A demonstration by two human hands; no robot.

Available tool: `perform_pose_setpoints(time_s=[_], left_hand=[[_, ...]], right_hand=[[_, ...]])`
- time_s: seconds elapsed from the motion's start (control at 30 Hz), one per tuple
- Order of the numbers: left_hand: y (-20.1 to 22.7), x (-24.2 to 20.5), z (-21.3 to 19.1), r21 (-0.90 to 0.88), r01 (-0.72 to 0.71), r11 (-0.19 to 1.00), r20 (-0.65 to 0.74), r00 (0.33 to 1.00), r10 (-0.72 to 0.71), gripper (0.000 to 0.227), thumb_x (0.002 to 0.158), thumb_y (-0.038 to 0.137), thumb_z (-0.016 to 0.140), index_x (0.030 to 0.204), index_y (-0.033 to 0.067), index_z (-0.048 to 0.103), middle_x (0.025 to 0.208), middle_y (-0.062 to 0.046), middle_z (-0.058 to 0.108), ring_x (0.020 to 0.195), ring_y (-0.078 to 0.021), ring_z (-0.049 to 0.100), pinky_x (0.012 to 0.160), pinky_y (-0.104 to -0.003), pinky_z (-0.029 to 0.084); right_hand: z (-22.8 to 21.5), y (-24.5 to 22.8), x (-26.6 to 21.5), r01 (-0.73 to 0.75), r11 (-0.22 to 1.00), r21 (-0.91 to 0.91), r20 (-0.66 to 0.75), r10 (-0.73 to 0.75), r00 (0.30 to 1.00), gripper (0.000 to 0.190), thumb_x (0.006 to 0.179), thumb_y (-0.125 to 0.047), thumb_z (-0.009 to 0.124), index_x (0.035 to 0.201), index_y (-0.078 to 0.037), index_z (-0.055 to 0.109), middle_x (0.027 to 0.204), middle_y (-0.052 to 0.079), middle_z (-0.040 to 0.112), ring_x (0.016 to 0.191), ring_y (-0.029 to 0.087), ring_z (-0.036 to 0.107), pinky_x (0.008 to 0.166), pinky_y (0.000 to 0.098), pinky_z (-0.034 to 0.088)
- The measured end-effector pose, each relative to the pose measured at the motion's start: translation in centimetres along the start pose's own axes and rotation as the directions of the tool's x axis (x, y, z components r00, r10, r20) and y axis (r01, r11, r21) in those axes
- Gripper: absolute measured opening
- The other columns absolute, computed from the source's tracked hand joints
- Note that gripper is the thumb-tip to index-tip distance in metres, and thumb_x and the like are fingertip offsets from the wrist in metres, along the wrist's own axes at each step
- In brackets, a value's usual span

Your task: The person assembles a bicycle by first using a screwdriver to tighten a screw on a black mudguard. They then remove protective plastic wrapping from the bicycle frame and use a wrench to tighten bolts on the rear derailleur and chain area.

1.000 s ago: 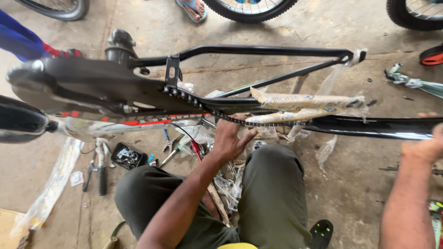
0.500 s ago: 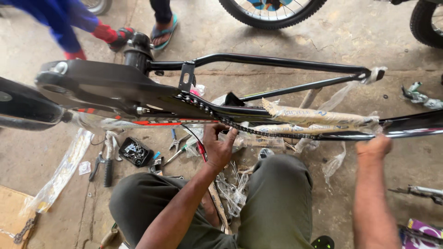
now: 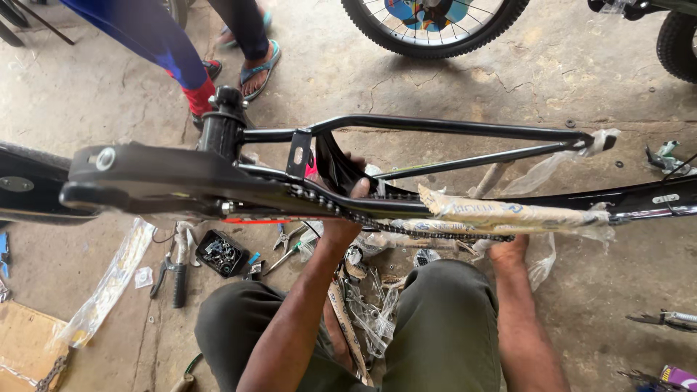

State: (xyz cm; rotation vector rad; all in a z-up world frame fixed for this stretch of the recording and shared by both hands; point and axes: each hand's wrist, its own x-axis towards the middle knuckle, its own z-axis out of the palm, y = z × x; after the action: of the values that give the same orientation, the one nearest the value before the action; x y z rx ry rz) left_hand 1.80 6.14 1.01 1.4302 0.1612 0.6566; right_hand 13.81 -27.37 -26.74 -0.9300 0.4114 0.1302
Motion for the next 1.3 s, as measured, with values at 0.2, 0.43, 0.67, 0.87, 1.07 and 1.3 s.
perform_pose_setpoints(time_s=[0.2, 0.43, 0.67, 0.87, 1.07, 1.3], left_hand=[[-2.2, 0.2, -1.0, -0.083, -0.108, 0.991, 0.015, 0.994, 0.11, 0.048, 0.101, 0.007, 0.058, 0.146, 0.0018, 0.042, 0.131, -0.013, 0.063, 0.126, -0.022, 0.061, 0.112, -0.039, 0.05], [-3.2, 0.3, -2.6, 0.044, -0.124, 0.991, 0.026, 0.992, 0.123, 0.039, 0.106, 0.004, 0.049, 0.145, 0.0017, 0.048, 0.133, -0.011, 0.062, 0.127, -0.022, 0.059, 0.115, -0.039, 0.048], [-2.3, 0.7, -2.0, -0.057, -0.128, 0.99, 0.044, 0.99, 0.131, 0.046, 0.105, 0.01, 0.055, 0.147, 0.0034, 0.039, 0.132, -0.01, 0.059, 0.126, -0.0192, 0.058, 0.113, -0.037, 0.048], [-8.7, -2.4, -2.9, 0.353, 0.024, 0.935, 0.016, 0.999, -0.032, 0.022, 0.101, 0.02, 0.065, 0.107, -0.0005, 0.062, 0.097, -0.013, 0.067, 0.086, -0.0202, 0.061, 0.081, -0.035, 0.05], [-19.0, -4.2, -8.3, 0.765, -0.443, 0.468, 0.327, 0.892, 0.311, 0.02, 0.101, 0.016, 0.062, 0.111, 0.0015, 0.072, 0.105, -0.017, 0.071, 0.099, -0.0411, 0.063, 0.091, -0.051, 0.047], [-22.7, -3.2, -9.1, 0.813, -0.582, -0.008, 0.58, 0.811, -0.072, 0.007, 0.08, 0.007, 0.065, 0.084, 0.0061, 0.07, 0.084, -0.018, 0.068, 0.083, -0.0397, 0.063, 0.075, -0.054, 0.048]], right_hand=[[-1.0, -0.1, -0.5, -0.07, 0.995, -0.069, 0.041, 0.072, 0.997, 0.033, 0.106, -0.027, 0.057, 0.13, -0.004, 0.057, 0.116, 0.008, 0.065, 0.1, 0.021, 0.061, 0.081, 0.0402, 0.051], [-2.9, -1.1, -3.7, -0.082, 0.894, -0.442, -0.056, 0.064, 0.996, 0.025, 0.106, -0.021, 0.061, 0.119, 0.0, 0.063, 0.096, 0.01, 0.065, 0.076, 0.018, 0.059, 0.059, 0.0339, 0.047], [-4.6, -0.9, -15.4, 0.026, 0.713, -0.7, -0.129, -0.163, 0.978, 0.018, 0.099, -0.014, 0.069, 0.107, 0.003, 0.068, 0.091, 0.011, 0.069, 0.072, 0.017, 0.061, 0.062, 0.0336, 0.051], [-9.6, 4.8, -19.3, 0.259, 0.272, -0.927, 0.287, 0.069, 0.955, 0.033, 0.092, -0.018, 0.064, 0.121, -0.002, 0.067, 0.111, 0.018, 0.071, 0.1, 0.03, 0.066, 0.081, 0.0439, 0.052], [-16.3, 6.1, -24.4, 0.073, 0.097, -0.993, 0.082, 0.098, 0.992, 0.027, 0.092, -0.023, 0.065, 0.113, -0.007, 0.07, 0.109, 0.02, 0.071, 0.104, 0.039, 0.068, 0.084, 0.0466, 0.054], [-19.2, 2.3, -30.9, 0.057, 0.2, -0.978, 0.042, -0.079, 0.996, 0.023, 0.089, -0.015, 0.07, 0.109, -0.005, 0.074, 0.105, 0.015, 0.076, 0.096, 0.027, 0.075, 0.083, 0.038, 0.058]])
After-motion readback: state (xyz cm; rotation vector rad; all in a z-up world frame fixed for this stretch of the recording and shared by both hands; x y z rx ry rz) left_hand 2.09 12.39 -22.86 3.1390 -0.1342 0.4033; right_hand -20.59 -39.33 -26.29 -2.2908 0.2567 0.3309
